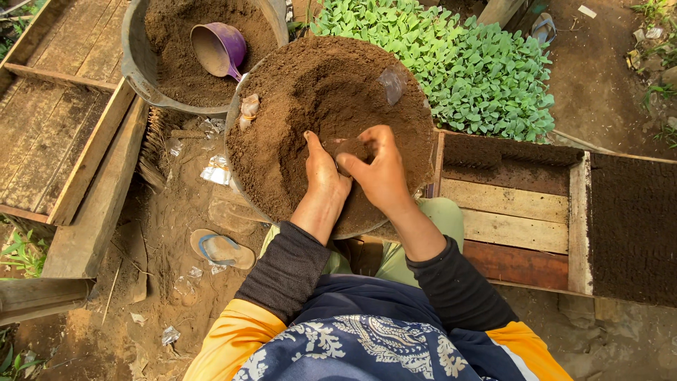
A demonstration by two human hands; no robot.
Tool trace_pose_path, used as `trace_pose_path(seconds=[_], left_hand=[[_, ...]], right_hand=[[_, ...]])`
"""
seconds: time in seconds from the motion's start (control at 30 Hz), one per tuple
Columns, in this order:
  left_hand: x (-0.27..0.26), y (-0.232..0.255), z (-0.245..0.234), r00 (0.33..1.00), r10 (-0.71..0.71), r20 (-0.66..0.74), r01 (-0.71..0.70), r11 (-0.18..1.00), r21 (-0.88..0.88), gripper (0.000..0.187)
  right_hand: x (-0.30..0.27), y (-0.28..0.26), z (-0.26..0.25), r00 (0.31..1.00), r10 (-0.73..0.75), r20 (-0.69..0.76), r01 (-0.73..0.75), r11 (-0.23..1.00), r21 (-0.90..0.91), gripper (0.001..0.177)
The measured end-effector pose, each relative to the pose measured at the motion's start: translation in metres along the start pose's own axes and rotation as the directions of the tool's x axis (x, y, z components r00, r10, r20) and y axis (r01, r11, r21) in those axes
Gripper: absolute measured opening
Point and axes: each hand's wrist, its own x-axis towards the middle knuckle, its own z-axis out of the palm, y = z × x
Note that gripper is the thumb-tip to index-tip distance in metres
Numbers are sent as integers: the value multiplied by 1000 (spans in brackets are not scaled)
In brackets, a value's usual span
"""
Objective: The person scoops soil from a large basin into small plastic packets and places them into a wooden tray. The person repeats this process multiple times, filling several packets with soil.
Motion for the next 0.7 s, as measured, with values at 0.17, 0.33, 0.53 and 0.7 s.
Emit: trace_pose_path(seconds=[0.17, 0.33, 0.53, 0.7], left_hand=[[10, -12, -12, 932, 229, 282, -346, 797, 495, 43], [-34, -9, -45, 427, 356, 831, -745, -383, 546, 20], [-51, -31, -82, 244, 150, 958, -479, -841, 253, 41], [-9, -18, -101, 114, 87, 990, -427, -895, 128, 49]], right_hand=[[7, 21, -49, 987, 158, 29, -156, 986, -50, 31], [21, 60, -149, 958, 147, -248, -205, 953, -225, 25], [33, 197, -286, 832, 269, -486, -507, 725, -466, 24], [38, 308, -357, 609, 423, -671, -760, 553, -341, 15]])
